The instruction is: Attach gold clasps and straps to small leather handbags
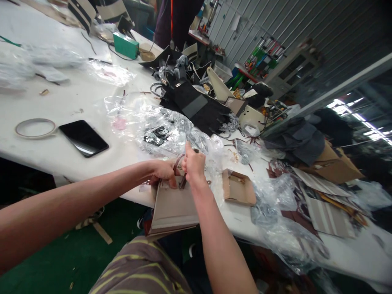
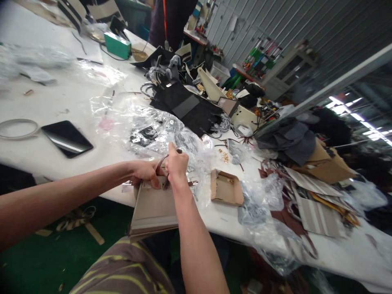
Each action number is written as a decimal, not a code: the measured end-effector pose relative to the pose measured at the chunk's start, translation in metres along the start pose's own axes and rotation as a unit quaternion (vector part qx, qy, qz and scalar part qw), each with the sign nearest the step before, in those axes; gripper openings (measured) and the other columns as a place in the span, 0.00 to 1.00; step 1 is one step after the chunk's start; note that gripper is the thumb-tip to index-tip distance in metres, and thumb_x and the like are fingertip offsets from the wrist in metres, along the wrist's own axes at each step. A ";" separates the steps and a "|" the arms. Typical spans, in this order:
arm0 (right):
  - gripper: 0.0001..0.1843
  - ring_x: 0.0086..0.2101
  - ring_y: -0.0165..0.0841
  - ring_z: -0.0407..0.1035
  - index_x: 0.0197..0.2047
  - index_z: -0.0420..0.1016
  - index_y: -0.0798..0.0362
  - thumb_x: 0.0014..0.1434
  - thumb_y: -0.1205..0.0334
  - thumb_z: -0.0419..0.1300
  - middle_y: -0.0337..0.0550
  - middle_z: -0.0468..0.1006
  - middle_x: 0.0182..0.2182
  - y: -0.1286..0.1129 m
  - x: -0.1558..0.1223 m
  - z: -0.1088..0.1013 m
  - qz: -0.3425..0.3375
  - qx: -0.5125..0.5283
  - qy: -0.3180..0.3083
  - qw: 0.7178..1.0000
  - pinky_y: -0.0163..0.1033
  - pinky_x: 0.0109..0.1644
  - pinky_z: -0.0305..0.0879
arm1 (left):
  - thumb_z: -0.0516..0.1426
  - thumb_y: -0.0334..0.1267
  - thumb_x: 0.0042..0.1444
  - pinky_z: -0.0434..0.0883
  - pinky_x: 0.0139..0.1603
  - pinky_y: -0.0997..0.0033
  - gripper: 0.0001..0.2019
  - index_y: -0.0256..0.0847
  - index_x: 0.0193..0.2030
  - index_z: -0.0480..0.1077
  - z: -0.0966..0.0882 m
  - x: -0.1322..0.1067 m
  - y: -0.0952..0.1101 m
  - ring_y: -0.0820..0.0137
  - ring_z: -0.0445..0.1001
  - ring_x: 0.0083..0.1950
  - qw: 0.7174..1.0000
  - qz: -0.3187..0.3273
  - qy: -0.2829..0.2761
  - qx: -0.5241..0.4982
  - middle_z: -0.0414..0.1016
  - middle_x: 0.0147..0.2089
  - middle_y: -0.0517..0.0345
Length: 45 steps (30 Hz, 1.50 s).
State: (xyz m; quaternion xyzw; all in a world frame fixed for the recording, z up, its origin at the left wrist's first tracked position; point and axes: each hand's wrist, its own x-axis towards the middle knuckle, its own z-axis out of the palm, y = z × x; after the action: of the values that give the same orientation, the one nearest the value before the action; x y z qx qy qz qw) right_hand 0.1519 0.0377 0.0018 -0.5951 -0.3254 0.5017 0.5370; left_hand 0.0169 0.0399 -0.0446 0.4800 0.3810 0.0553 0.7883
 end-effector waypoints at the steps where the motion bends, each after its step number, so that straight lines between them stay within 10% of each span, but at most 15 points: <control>1: 0.39 0.14 0.23 0.48 0.21 0.54 0.45 0.59 0.35 0.77 0.27 0.54 0.15 -0.001 0.004 0.001 0.020 -0.006 -0.006 1.000 0.34 0.13 0.38 | 0.71 0.28 0.33 0.87 0.38 0.53 0.22 0.39 0.40 0.80 0.001 -0.001 0.000 0.49 0.87 0.37 1.000 -0.007 0.005 -0.016 0.87 0.36 0.50; 5: 0.41 0.14 0.22 0.42 0.21 0.50 0.45 0.62 0.34 0.74 0.24 0.48 0.16 -0.005 -0.011 -0.016 0.015 0.062 -0.047 0.997 0.33 0.15 0.36 | 0.70 0.26 0.30 0.87 0.38 0.54 0.23 0.37 0.39 0.82 0.006 -0.004 -0.001 0.49 0.87 0.38 0.998 -0.005 0.008 -0.059 0.88 0.37 0.47; 14: 0.37 0.17 0.23 0.48 0.21 0.55 0.49 0.75 0.44 0.68 0.29 0.51 0.18 0.008 -0.069 -0.040 -0.274 0.127 -0.042 0.952 0.34 0.20 0.44 | 0.69 0.26 0.32 0.87 0.35 0.53 0.18 0.37 0.36 0.82 0.001 0.003 -0.001 0.49 0.86 0.34 0.999 -0.023 0.015 -0.032 0.86 0.33 0.49; 23: 0.36 0.18 0.27 0.56 0.22 0.58 0.47 0.73 0.37 0.67 0.32 0.57 0.17 0.019 -0.067 -0.029 -0.264 -0.018 -0.003 0.964 0.38 0.22 0.50 | 0.69 0.23 0.32 0.85 0.33 0.57 0.21 0.37 0.38 0.79 0.009 -0.004 0.003 0.52 0.85 0.33 0.997 0.044 0.044 -0.052 0.85 0.34 0.51; 31: 0.42 0.15 0.23 0.44 0.21 0.49 0.45 0.64 0.31 0.71 0.25 0.47 0.16 -0.019 -0.026 -0.024 -0.107 0.071 -0.017 0.992 0.34 0.16 0.40 | 0.68 0.23 0.28 0.85 0.34 0.61 0.26 0.38 0.41 0.84 0.013 -0.011 0.005 0.52 0.87 0.38 0.993 0.079 0.017 -0.087 0.89 0.41 0.49; 45: 0.39 0.14 0.23 0.47 0.22 0.53 0.45 0.60 0.32 0.74 0.25 0.52 0.15 -0.016 -0.012 0.004 -0.065 -0.028 -0.052 0.996 0.33 0.14 0.40 | 0.67 0.22 0.30 0.85 0.35 0.57 0.19 0.38 0.34 0.82 0.006 -0.004 0.002 0.54 0.84 0.32 0.998 0.025 0.030 -0.057 0.86 0.33 0.54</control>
State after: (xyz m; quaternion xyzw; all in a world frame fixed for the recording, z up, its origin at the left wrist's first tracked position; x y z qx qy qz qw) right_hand 0.1477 0.0313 0.0208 -0.5603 -0.4050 0.4867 0.5341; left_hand 0.0190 0.0349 -0.0391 0.4421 0.3886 0.1113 0.8007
